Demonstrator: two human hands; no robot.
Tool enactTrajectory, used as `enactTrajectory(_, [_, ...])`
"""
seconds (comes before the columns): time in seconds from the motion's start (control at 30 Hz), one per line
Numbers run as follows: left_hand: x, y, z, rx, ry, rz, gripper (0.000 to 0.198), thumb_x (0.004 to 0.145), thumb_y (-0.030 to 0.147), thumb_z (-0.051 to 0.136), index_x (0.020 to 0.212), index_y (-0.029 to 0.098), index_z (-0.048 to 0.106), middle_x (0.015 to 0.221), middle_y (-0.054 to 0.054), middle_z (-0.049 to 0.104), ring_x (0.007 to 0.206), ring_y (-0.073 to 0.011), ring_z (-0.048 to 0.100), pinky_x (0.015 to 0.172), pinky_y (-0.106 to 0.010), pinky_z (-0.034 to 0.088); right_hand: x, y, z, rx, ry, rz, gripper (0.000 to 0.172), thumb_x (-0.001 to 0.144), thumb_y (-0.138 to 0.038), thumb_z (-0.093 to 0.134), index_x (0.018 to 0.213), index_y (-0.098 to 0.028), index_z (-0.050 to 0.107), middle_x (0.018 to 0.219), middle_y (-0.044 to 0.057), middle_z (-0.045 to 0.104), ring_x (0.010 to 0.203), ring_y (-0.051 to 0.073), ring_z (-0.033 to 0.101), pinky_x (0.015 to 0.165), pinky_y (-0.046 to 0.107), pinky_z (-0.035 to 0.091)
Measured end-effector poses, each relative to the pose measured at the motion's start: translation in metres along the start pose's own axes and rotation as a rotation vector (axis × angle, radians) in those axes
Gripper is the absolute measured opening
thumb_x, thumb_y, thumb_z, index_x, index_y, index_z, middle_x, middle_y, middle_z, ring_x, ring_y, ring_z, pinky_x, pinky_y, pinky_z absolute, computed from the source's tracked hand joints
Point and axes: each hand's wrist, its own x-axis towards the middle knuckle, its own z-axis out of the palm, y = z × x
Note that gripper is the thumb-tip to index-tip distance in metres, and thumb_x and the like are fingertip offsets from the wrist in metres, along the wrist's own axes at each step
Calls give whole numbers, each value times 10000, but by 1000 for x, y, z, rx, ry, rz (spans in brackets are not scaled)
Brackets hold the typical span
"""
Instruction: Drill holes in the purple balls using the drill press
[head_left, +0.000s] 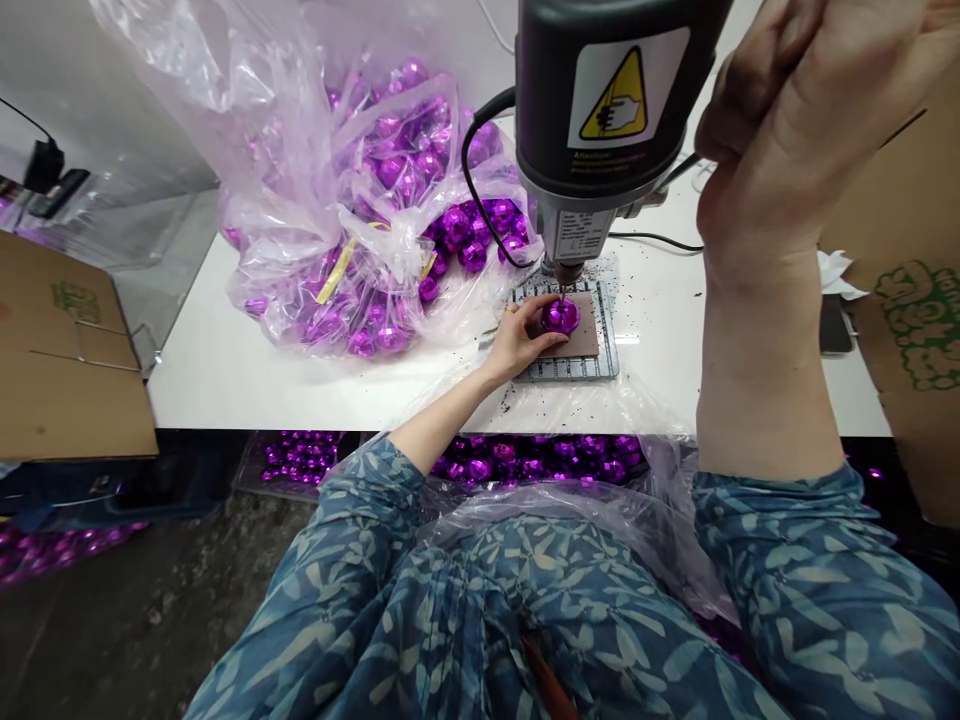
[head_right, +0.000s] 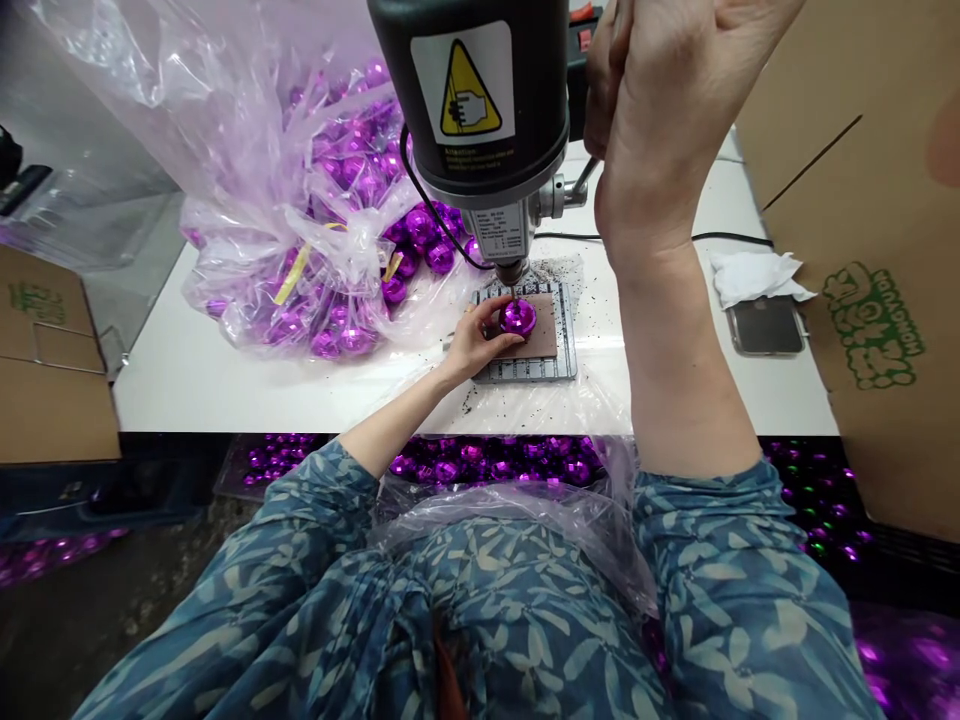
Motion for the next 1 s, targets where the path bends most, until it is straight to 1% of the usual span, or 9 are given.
enactTrajectory(0.03, [-2,4,0,26,13,-9,645,779,397,976,1355,280,711,1277,-96,752,1165,-310,640,1025,-476,550,1,2,0,15,16,-1,886,537,-729,698,611,-174,13,490,-23,-4,362,-25,245,409,150,178])
enactTrajectory(0.07, [-4,8,0,28,24,-23,630,780,393,973,1346,283,722,1257,-94,750,1177,-318,621,1043,-480,534,3,4,0,26,31,-4,884,556,-751,671,617,-180,-2,495,-22,-36,353,-20,231,401,156,159])
enactTrajectory(0.13, [-6,17,-1,-3,40,-55,600,772,390,973,1316,281,743,1210,-92,746,1196,-329,595,1085,-484,500,5,9,-1,35,38,-23,821,671,-733,619,594,-186,13,493,-21,-36,351,-18,237,400,154,140])
enactTrajectory(0.3, [-5,26,-4,-33,0,-74,572,786,388,940,1307,265,739,1224,-94,733,1249,-346,558,1128,-479,467,-5,20,-9,87,13,-148,770,511,-754,683,536,-120,247,446,-39,222,382,-14,295,417,181,97])
enactTrajectory(0.37, [-5,26,-5,-22,-15,-68,578,801,401,926,1325,261,727,1264,-100,729,1264,-351,551,1132,-480,464,-18,23,-13,96,16,-234,776,629,-732,691,544,-115,229,433,-38,251,371,-10,287,428,196,102])
enactTrajectory(0.43, [-5,25,-5,-13,-22,-68,580,812,417,921,1334,262,721,1285,-106,725,1274,-357,547,1136,-488,461,-32,25,-17,91,28,-300,817,761,-656,686,563,-110,111,419,-30,193,373,-18,289,446,181,155])
enactTrajectory(0.53, [-5,24,-4,-29,-17,-73,572,813,420,927,1326,265,729,1271,-108,724,1277,-363,551,1135,-501,465,-51,28,-23,81,66,-336,854,841,-592,664,648,-94,-3,438,-22,77,384,-47,286,470,134,176])
enactTrajectory(0.77, [-4,28,-2,-62,10,-102,536,770,321,965,1261,267,757,1193,-94,731,1240,-350,564,1165,-540,444,-61,44,-33,92,133,-373,880,880,-603,669,645,-122,-30,452,-17,0,369,-26,234,427,173,142])
enactTrajectory(1.0, [-5,36,-3,-128,44,-127,495,719,253,991,1167,271,783,1131,-81,730,1204,-347,569,1158,-517,424,-66,90,-57,57,146,-550,817,885,-600,660,566,-120,80,442,-13,-104,354,10,97,403,249,118])
